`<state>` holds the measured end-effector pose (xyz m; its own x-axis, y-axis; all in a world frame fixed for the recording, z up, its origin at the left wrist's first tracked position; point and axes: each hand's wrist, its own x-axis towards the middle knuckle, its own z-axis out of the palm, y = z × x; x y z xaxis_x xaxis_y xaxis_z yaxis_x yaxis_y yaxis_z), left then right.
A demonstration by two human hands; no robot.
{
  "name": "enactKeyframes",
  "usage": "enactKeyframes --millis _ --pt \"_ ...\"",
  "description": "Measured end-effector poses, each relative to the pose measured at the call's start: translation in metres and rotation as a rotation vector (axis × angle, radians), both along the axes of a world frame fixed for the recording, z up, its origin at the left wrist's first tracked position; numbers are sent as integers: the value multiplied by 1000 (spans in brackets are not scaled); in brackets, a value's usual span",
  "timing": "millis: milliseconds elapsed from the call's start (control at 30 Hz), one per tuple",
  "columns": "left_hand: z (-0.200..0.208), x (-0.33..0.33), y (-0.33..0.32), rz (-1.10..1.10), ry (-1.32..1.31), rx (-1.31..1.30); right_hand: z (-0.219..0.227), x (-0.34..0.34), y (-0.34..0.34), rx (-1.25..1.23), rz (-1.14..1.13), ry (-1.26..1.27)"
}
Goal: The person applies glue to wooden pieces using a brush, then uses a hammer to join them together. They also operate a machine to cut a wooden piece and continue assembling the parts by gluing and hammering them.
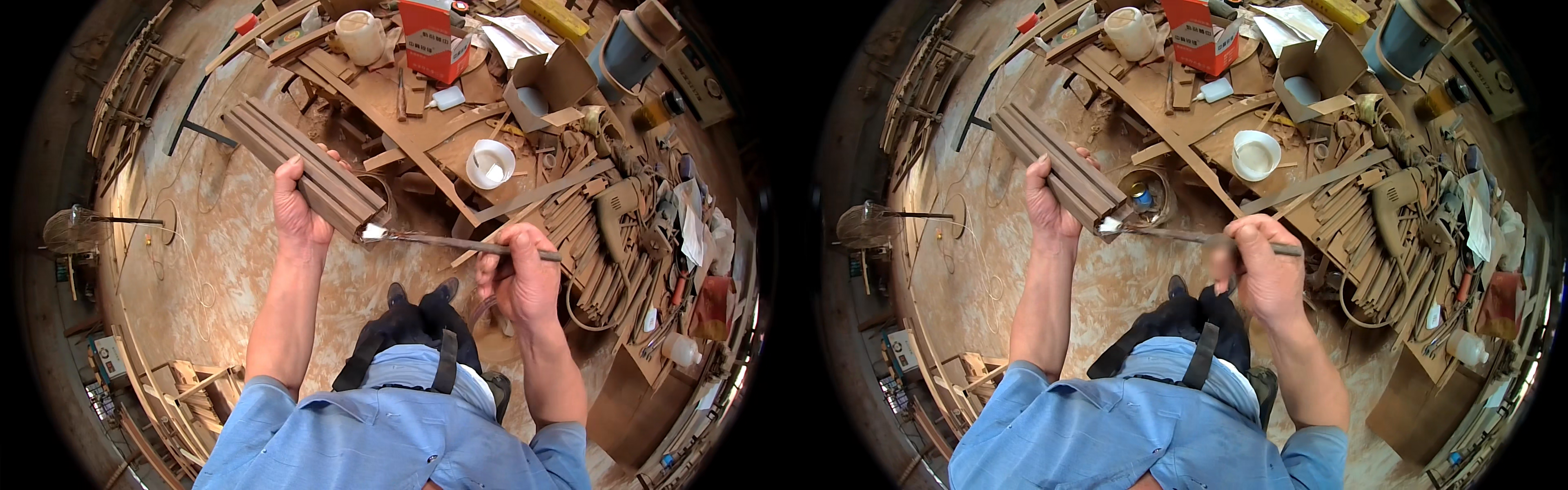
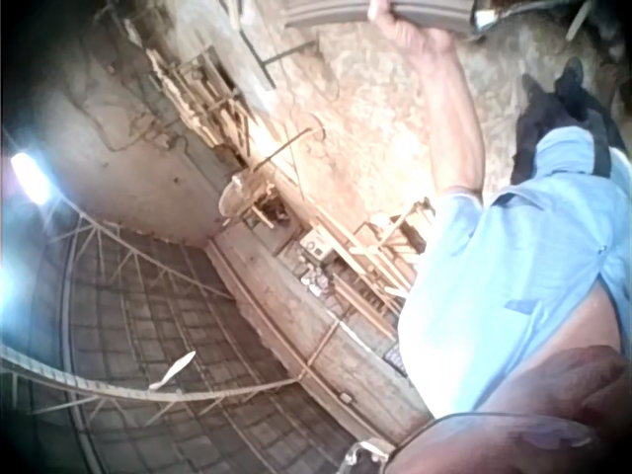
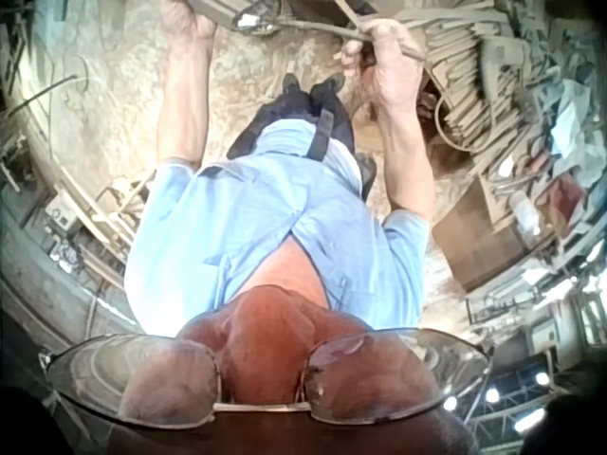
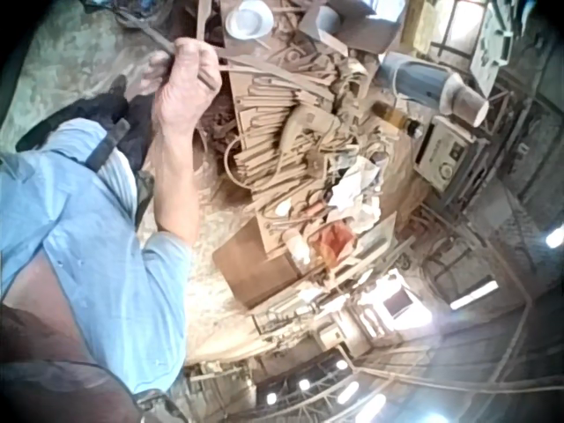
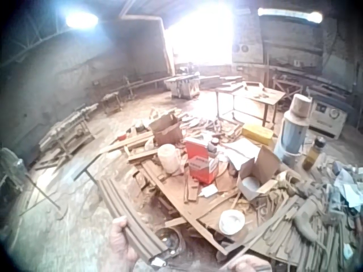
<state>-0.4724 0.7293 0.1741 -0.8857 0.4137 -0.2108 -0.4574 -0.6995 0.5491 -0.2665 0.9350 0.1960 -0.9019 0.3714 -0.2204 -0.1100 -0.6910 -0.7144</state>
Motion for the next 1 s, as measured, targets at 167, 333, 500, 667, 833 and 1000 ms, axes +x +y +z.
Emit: enactKeyframes --millis 167,333,500,667,833,1000 --pt "2 0 -29 58 -19 -27 -9 -8 -26 39 -11 -97" --pt "5 -4 -62 38 -41 21 -18 -14 -52 94 -3 -38" --pt "3 -9 -88 54 -76 53 -16 -24 -69 174 -54 -145" --pt "0 -13 -103 67 -113 46 -7 -28 -94 95 3 -52" --pt "4 -18 -113 59 -156 94 -11 -33 -97 180 -99 -141" --pt "-2 -21 -118 112 -213 44 6 -35 -121 417 -84 -42"
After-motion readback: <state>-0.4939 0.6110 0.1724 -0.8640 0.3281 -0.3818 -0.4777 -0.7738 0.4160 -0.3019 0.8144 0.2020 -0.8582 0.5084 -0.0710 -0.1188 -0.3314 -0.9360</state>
